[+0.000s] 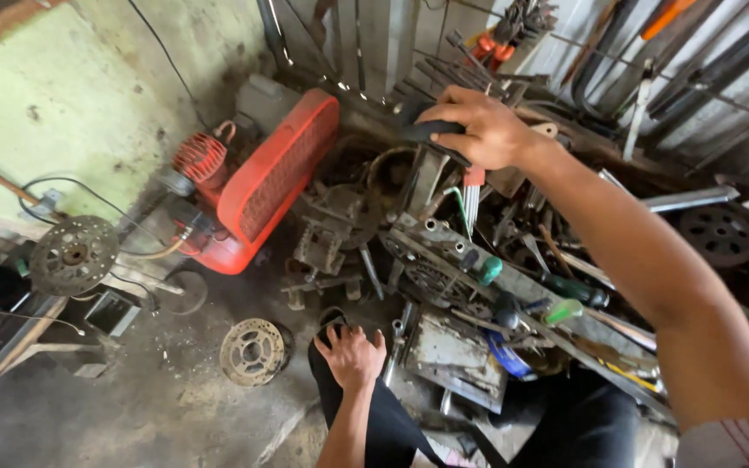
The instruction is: The person sits in a cluttered workshop and organizes various metal tools and parts. They pick up items from a pile, wipe them with a dark cloth, and place them onto a wall-mounted grid rack. The person handles wrenches, metal rods, and pliers, cleaning them before arranging them on the rack.
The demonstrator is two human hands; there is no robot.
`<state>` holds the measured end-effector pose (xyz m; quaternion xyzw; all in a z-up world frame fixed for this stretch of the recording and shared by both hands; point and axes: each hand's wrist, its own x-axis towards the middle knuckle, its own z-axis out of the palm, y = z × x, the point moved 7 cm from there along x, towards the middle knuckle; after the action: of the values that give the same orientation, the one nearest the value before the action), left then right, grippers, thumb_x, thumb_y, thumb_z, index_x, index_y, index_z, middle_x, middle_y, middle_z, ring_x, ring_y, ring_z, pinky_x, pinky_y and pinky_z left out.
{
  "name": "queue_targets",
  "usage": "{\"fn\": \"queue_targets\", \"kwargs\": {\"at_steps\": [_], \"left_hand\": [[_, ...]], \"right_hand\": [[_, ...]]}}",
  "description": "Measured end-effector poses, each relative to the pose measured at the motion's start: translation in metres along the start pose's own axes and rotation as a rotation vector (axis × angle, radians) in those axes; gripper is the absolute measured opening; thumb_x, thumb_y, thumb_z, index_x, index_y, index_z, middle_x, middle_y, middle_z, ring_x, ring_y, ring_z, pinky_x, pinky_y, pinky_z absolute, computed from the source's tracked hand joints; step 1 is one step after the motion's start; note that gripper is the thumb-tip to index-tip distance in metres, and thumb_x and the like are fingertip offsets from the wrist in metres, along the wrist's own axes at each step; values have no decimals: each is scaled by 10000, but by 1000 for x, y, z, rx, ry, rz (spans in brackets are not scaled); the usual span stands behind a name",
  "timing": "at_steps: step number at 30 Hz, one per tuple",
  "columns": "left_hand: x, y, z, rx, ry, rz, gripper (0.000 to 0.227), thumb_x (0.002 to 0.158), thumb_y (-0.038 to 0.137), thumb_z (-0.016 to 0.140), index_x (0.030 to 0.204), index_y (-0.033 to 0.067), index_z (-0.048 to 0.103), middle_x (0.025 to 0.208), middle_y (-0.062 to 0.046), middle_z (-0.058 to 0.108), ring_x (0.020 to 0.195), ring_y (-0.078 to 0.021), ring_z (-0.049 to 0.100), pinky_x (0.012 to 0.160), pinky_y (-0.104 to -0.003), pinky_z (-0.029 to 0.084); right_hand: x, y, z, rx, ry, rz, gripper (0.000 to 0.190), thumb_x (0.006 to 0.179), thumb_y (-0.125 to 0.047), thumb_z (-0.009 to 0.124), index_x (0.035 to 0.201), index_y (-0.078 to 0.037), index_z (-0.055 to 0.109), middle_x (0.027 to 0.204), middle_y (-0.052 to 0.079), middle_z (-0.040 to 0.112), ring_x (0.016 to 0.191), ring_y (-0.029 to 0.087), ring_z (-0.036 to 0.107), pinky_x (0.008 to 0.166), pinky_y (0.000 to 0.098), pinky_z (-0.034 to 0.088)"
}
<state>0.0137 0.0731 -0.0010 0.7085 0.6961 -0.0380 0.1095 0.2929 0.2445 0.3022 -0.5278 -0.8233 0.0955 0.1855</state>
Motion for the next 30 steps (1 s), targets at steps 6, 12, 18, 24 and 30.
{"fn": "queue_targets", "kwargs": {"at_steps": [6,12,18,24,30], "left_hand": [[0,-3,3,-13,13,6,528,905,565,569,1119,119,752,1245,-76,692,1381,-321,446,1187,-634,198],[-3,-1,5,31,-42,9,560,923,595,542,1145,124,749,1285,-68,679,1390,-304,443,1188,-623,207],[-5,4,5,51,-50,25,561,938,602,523,1161,139,749,1295,-57,682,1402,-310,442,1196,-627,195],[-2,0,8,52,-47,5,576,936,610,516,1187,143,740,1301,-58,678,1403,-313,433,1196,-630,179],[0,1,4,70,-73,2,578,925,613,520,1178,143,741,1310,-50,670,1406,-298,424,1188,-626,187]], "right_hand": [[-29,-10,-13,31,-179,79,326,944,-232,653,1263,-190,708,1095,64,587,990,247,601,878,445,510],[-37,40,-24,84,-112,256,376,992,-304,626,1334,-149,648,1241,113,611,1183,323,575,1059,502,447],[-1,14,-32,99,228,201,422,1029,-338,608,1402,-141,600,1479,190,503,1383,394,459,1144,509,368],[19,-11,-4,-31,69,-28,381,1003,-272,692,1352,-125,650,1239,159,569,1102,361,609,949,523,508],[4,-9,1,18,-26,-139,297,944,-242,713,1233,-172,719,1081,90,573,946,289,619,798,470,530]]}}
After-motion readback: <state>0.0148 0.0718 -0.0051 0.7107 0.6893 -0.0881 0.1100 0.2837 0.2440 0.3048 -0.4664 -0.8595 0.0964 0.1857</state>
